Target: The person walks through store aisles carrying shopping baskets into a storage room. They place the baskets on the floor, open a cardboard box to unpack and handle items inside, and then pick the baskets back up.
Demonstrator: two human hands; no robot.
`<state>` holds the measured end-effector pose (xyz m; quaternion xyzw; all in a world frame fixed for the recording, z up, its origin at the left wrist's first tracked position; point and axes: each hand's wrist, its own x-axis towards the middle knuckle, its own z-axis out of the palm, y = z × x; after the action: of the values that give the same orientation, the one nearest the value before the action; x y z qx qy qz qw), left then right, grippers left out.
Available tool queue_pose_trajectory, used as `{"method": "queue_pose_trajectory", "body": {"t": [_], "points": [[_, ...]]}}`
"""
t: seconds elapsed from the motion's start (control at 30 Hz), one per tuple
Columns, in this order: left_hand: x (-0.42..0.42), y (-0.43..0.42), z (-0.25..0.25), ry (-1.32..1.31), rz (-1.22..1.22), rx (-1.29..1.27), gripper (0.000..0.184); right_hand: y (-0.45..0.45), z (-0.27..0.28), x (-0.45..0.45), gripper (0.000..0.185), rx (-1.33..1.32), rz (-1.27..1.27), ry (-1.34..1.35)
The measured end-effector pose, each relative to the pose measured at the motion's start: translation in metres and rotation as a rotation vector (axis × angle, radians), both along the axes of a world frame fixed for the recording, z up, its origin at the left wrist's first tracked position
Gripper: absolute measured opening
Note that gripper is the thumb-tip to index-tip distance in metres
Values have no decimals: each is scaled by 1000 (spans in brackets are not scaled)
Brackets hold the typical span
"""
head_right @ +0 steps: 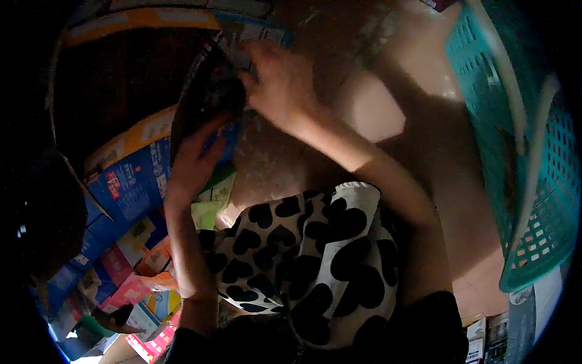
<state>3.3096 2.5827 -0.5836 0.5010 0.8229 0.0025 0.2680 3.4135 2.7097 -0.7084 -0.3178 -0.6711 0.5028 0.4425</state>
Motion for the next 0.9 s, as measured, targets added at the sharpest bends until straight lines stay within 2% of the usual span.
{"method": "queue_pose_trajectory", "body": {"t": [0.07,0.13,0.23,0.27,0.3,0.33,0.37,0.4,0.47,0.53,0.6,0.7,0.73,0.8,0.87,0.9], "points": [[0,3,2,27,-12,13,38,-19,19,9,21,108,-87,-13],[2,5,3,-20,-31,37,36,-36,27,11,19,-13,184,76],[-2,-1,-1,-17,-30,68,35,-46,29,-22,17,-85,280,-48],[-3,-2,0,-15,-32,70,35,-39,33,-27,19,-237,382,-41],[-2,-1,1,-9,30,-34,35,-36,27,-40,19,-234,380,-38],[-2,-1,2,-4,94,-137,35,-34,15,-60,20,-256,373,89],[0,0,4,-2,93,-133,35,-31,7,-71,20,-278,365,215],[3,3,6,-12,98,-134,35,-24,9,-74,20,-272,363,215],[4,4,5,-30,104,-139,35,-6,20,-72,20,-367,590,26],[1,3,0,-48,-40,29,34,11,35,-67,21,-459,812,-163],[-2,0,-5,-43,-45,64,34,17,40,-63,22,-505,917,-258],[-4,3,-1,-76,-58,83,33,14,37,-51,32,-628,885,-156],[-5,2,2,-110,-57,67,32,4,28,-43,33,-480,723,-53],[-7,1,4,-94,-18,27,31,-13,14,-41,35,-320,561,39],[-10,-3,4,-86,25,-19,30,-30,11,-38,31,-442,492,299],[-12,-5,2,-62,39,-41,30,-33,21,-27,31,-439,494,295]]}}
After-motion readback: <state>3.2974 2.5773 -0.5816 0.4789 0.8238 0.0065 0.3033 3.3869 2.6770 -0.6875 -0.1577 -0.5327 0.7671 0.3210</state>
